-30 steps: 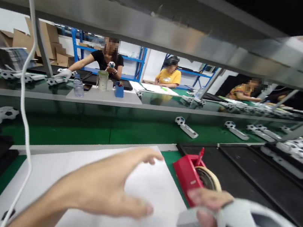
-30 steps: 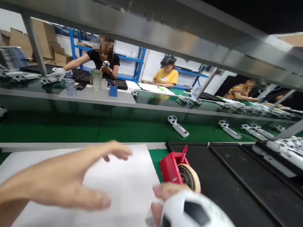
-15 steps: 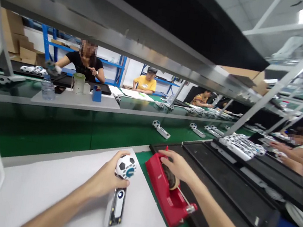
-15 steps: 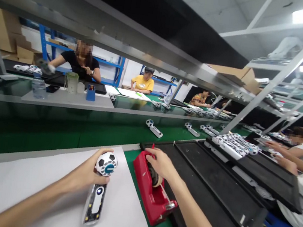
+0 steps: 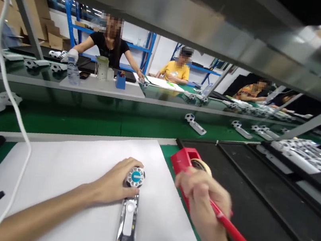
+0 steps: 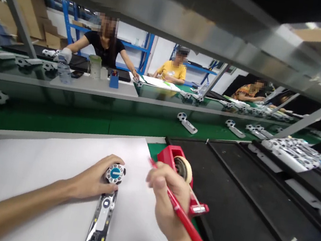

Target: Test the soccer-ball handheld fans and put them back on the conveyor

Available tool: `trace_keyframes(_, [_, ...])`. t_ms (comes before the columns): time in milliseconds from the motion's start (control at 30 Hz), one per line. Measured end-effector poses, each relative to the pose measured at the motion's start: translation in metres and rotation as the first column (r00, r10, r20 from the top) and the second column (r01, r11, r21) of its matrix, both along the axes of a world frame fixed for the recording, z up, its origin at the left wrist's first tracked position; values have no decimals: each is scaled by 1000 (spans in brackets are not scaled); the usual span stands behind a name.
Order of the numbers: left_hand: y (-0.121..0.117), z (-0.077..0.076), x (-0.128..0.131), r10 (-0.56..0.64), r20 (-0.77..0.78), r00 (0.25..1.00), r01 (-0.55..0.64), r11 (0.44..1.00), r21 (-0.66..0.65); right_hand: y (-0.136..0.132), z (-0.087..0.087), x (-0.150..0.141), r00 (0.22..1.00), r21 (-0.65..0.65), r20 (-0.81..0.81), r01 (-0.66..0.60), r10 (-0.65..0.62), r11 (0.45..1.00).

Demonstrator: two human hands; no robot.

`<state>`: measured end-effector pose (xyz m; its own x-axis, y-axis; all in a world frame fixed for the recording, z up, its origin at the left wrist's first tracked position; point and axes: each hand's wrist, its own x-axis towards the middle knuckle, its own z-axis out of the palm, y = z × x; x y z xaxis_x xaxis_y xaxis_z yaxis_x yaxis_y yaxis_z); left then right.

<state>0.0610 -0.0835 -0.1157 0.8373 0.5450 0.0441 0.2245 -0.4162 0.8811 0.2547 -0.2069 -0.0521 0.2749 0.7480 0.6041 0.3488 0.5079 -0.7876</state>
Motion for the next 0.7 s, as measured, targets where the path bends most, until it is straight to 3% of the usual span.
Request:
trace_keyframes(100, [-2,-12,1,-17,11,1000,17,1000,16,28,-34,-17,951,-119,-191,-267,241,956])
trace_keyframes(167, [-2,-17,3,-15,13,1000,14,999,45,42,-49,-21,933,-140,-233,-312,275,940])
trace_keyframes(300, [-3,-16,4,-45,-30,999,48,995,84,49,-68,-25,961,-202,-203,-229,188,952])
trace_keyframes(433, [-1,-11,4,-59,-78,995,64,996,62,47,-74,-26,987,-222,-121,-135,110,966])
trace_keyframes(700, [1,-13,6,-64,-48,997,67,996,58,48,-84,-22,980,-123,115,-150,164,981])
